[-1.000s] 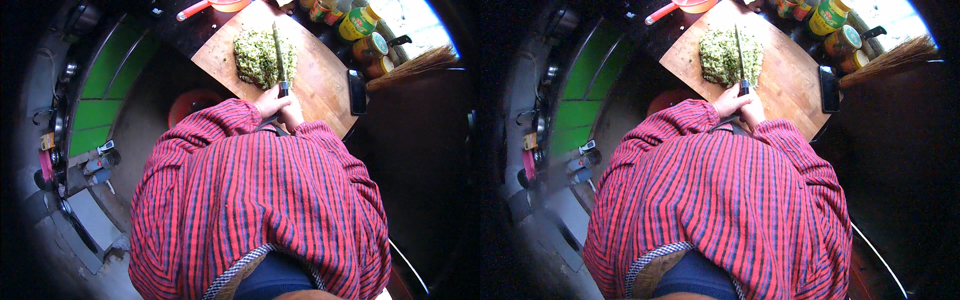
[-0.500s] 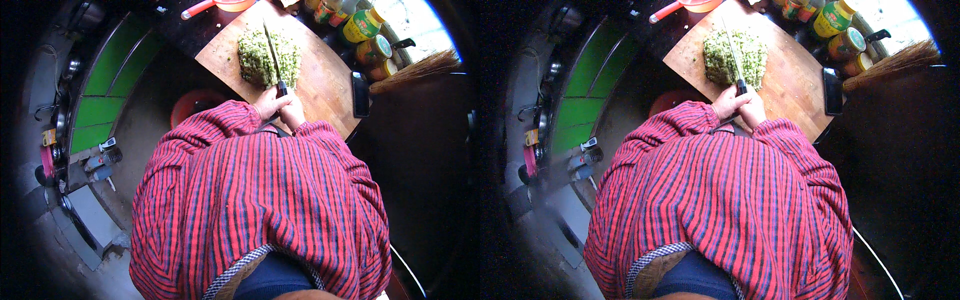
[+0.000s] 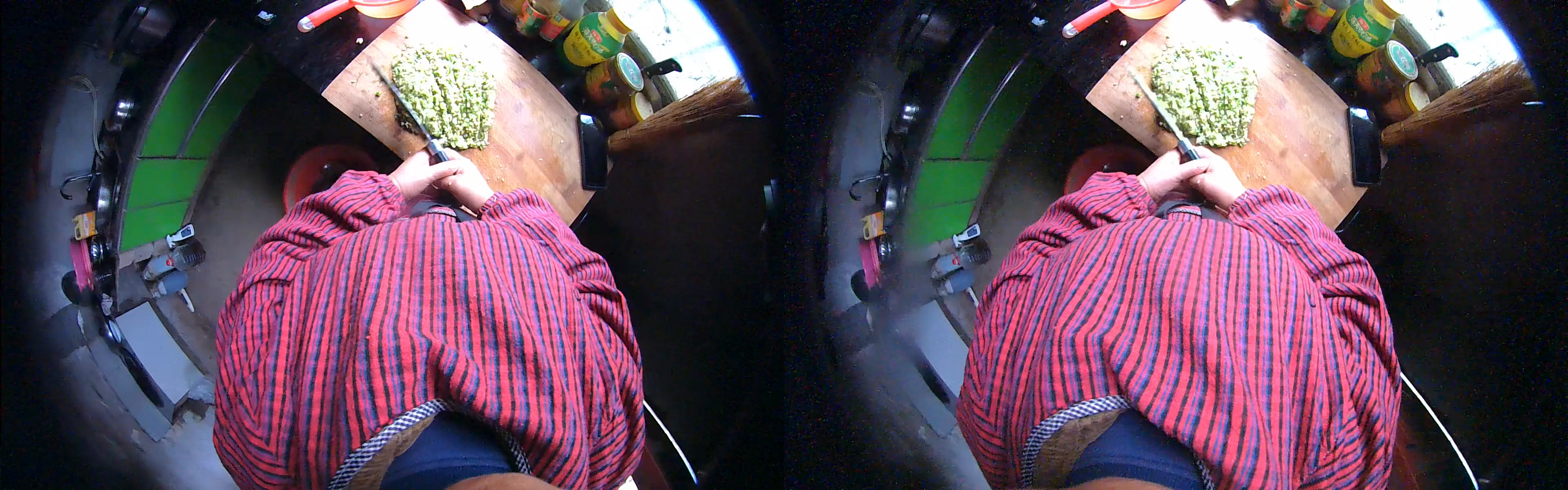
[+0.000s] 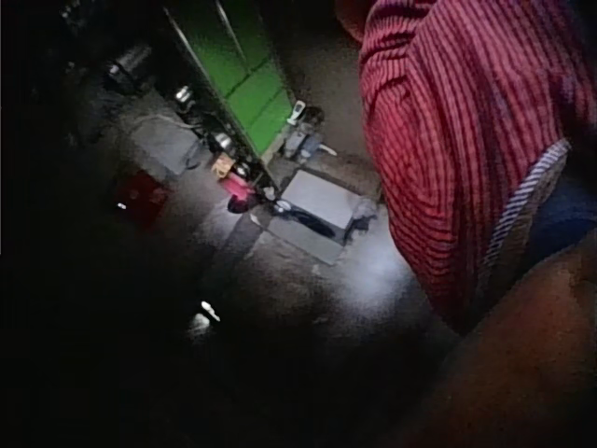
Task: The person uses a large knife to repeatedly chop a pile of green vegetables on a wooden cutting board. They gather the chopped pieces into a pile and then scrape them into a red bowl.
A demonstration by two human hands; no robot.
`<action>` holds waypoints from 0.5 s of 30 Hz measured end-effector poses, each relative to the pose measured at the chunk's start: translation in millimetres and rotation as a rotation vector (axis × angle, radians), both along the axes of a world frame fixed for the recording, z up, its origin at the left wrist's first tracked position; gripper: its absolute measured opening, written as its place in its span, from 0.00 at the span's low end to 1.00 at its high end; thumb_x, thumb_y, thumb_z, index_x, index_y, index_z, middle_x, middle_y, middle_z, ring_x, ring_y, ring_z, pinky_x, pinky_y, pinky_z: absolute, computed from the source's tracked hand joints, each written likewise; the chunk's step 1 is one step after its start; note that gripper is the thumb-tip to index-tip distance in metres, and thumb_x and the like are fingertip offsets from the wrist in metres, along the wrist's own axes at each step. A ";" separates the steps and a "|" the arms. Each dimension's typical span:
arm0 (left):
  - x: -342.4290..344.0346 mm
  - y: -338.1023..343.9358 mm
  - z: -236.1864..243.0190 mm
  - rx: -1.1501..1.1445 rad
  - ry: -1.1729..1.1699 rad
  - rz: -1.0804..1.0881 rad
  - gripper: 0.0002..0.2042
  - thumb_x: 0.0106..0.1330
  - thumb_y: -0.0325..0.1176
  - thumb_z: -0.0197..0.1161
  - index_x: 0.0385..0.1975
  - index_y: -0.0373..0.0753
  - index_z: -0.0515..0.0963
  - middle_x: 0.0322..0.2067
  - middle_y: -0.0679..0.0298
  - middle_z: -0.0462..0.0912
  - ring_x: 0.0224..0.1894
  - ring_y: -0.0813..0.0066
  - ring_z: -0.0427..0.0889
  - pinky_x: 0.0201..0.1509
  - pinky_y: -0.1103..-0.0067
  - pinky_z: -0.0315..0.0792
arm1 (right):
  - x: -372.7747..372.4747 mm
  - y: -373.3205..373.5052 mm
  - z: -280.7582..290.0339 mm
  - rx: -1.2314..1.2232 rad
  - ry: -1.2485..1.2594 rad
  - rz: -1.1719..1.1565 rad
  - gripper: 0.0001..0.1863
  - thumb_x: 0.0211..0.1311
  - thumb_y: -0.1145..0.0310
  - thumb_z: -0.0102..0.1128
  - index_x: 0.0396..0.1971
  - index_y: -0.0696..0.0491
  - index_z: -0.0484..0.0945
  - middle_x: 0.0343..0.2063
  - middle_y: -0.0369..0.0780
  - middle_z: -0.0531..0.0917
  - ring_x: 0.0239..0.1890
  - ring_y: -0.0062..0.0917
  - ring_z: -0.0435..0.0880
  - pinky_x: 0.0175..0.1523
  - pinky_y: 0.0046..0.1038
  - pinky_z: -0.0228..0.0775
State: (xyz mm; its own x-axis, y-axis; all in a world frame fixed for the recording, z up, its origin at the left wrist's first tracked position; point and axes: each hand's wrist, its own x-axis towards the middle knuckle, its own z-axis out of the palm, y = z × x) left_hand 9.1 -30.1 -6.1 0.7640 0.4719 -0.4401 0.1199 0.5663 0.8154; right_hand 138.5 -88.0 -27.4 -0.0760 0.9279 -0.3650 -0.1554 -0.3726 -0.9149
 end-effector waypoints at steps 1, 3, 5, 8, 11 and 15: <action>-5.0 0.7 -7.7 -0.038 -0.040 -0.019 0.15 0.61 0.39 0.58 0.43 0.37 0.71 0.35 0.67 0.76 0.37 0.79 0.74 0.41 0.80 0.70 | -1.3 1.3 -1.2 -0.044 0.026 0.045 0.22 0.41 0.83 0.53 0.42 0.55 0.71 0.31 0.35 0.77 0.35 0.20 0.74 0.40 0.22 0.67; -8.7 0.2 -13.6 -0.122 -0.038 -0.006 0.14 0.61 0.40 0.57 0.40 0.38 0.72 0.32 0.68 0.76 0.33 0.81 0.74 0.36 0.82 0.70 | -2.7 5.4 -3.1 -0.101 0.081 0.097 0.21 0.40 0.83 0.54 0.41 0.56 0.72 0.30 0.36 0.78 0.33 0.20 0.76 0.39 0.22 0.68; -8.4 -2.2 -7.8 -0.213 0.047 0.057 0.12 0.61 0.41 0.56 0.37 0.40 0.73 0.28 0.70 0.75 0.27 0.83 0.73 0.29 0.85 0.68 | -3.7 8.6 -1.4 -0.124 0.138 0.113 0.19 0.40 0.82 0.54 0.39 0.57 0.73 0.29 0.37 0.80 0.32 0.22 0.77 0.38 0.23 0.69; -3.4 7.1 -2.3 -0.187 0.170 -0.024 0.10 0.61 0.42 0.55 0.32 0.43 0.74 0.21 0.74 0.72 0.19 0.87 0.68 0.20 0.88 0.60 | -1.0 8.4 15.9 -0.187 0.082 0.087 0.14 0.40 0.82 0.54 0.33 0.59 0.75 0.26 0.38 0.81 0.30 0.23 0.78 0.37 0.23 0.69; 9.6 11.2 -3.8 -0.092 0.170 -0.056 0.09 0.59 0.43 0.56 0.27 0.46 0.75 0.14 0.77 0.66 0.15 0.89 0.61 0.17 0.87 0.51 | 0.3 5.3 31.9 -0.188 0.031 0.011 0.10 0.42 0.79 0.57 0.30 0.59 0.76 0.24 0.39 0.81 0.29 0.25 0.78 0.37 0.24 0.69; 23.1 7.3 1.3 -0.040 0.172 -0.063 0.10 0.58 0.43 0.58 0.29 0.44 0.75 0.18 0.75 0.70 0.16 0.87 0.64 0.17 0.87 0.55 | 9.1 -6.2 -8.7 0.093 -0.376 -0.125 0.11 0.48 0.78 0.54 0.35 0.54 0.75 0.29 0.37 0.80 0.33 0.24 0.77 0.38 0.24 0.69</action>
State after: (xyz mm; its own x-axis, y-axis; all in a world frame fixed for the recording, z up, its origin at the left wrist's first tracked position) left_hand 32.2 -22.8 -4.9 0.7031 0.4051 -0.5845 0.2919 0.5851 0.7566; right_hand 147.6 -94.2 -36.1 0.1619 0.9520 -0.2599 0.1582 -0.2850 -0.9454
